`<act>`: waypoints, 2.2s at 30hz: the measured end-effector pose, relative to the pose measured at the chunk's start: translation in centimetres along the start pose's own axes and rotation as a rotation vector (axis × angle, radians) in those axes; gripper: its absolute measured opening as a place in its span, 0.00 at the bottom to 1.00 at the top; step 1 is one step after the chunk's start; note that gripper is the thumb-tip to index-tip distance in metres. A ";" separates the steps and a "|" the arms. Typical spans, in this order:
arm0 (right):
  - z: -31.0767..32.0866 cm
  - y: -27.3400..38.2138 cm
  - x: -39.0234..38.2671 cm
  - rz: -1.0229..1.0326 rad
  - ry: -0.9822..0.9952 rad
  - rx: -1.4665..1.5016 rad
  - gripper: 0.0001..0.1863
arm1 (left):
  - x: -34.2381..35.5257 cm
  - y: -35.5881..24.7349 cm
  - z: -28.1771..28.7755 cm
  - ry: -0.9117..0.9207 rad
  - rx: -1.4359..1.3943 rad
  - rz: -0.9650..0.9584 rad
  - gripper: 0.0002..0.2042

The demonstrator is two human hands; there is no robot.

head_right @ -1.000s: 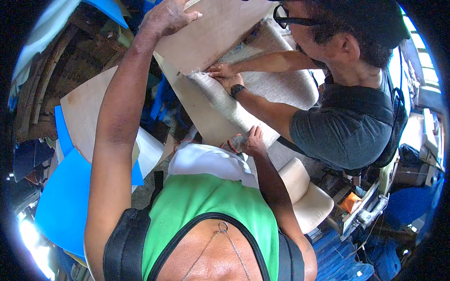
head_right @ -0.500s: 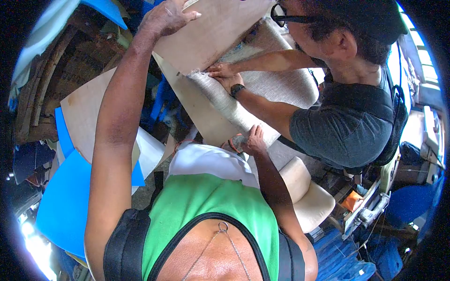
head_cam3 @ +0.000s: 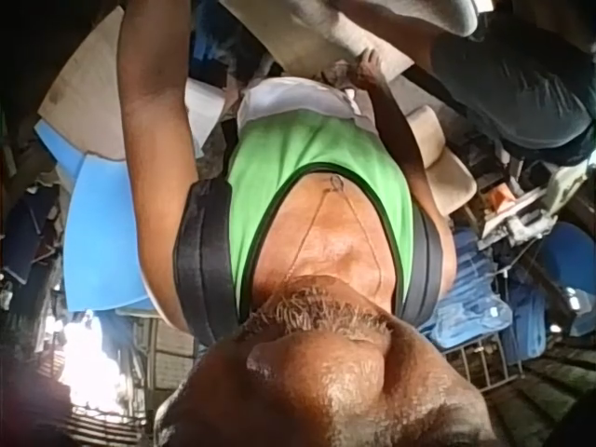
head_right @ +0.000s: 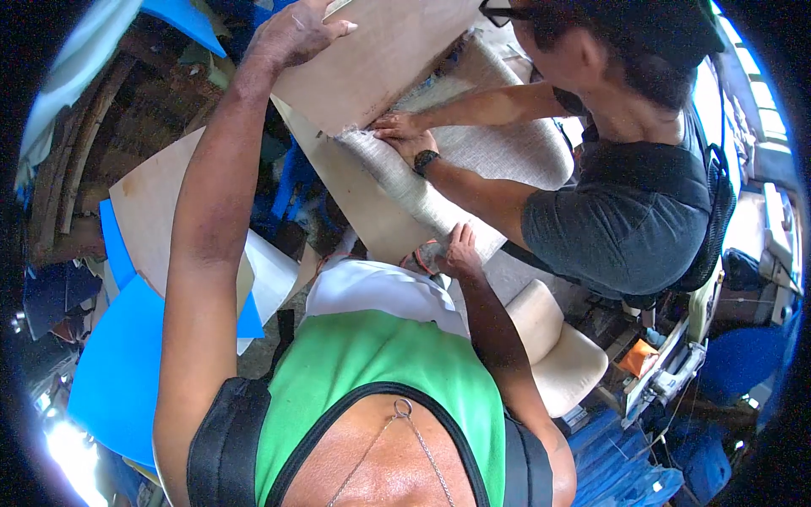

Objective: Positioning and holding fabric and plywood for furniture upholstery assembly.

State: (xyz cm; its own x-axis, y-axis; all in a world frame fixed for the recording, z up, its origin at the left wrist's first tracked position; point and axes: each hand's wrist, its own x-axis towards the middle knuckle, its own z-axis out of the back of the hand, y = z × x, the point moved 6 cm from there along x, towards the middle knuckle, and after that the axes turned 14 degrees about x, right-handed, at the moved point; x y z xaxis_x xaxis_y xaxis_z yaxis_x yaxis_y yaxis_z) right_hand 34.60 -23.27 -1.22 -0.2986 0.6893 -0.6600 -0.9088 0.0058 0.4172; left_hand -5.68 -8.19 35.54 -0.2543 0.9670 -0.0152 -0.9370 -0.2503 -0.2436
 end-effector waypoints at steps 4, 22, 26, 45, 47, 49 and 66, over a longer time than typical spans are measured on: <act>-0.2 0.0 0.1 0.031 0.000 0.001 0.62 | -0.2 0.0 0.2 -0.064 -0.006 -0.064 0.21; -0.6 -0.8 0.4 0.048 -0.040 -0.011 0.60 | 0.4 -0.7 0.2 0.007 0.046 0.014 0.24; -2.1 -2.9 2.2 0.066 -0.074 -0.032 0.58 | 1.6 0.2 -1.3 0.001 0.008 -0.093 0.24; -2.4 -3.1 2.5 0.080 -0.170 -0.018 0.55 | 1.7 -0.4 -1.3 0.021 0.097 -0.046 0.23; -2.5 -2.8 2.4 0.105 -0.141 -0.131 0.55 | 1.6 -0.4 -1.3 0.028 0.106 -0.041 0.23; -2.4 -2.8 2.2 0.086 -0.103 -0.118 0.54 | 1.5 -0.3 -1.3 0.030 0.113 -0.031 0.23; 0.4 -0.7 -2.0 0.123 -0.092 -0.085 0.24 | 3.4 -1.9 -1.0 0.030 0.202 -0.050 0.26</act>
State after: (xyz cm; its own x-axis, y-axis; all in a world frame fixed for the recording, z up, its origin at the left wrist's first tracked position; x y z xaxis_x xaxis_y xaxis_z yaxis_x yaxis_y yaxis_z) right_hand 35.98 -24.40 0.01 -0.3846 0.7443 -0.5459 -0.8897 -0.1412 0.4342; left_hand -4.58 -4.34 35.01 -0.2020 0.9787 -0.0378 -0.9780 -0.2036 -0.0456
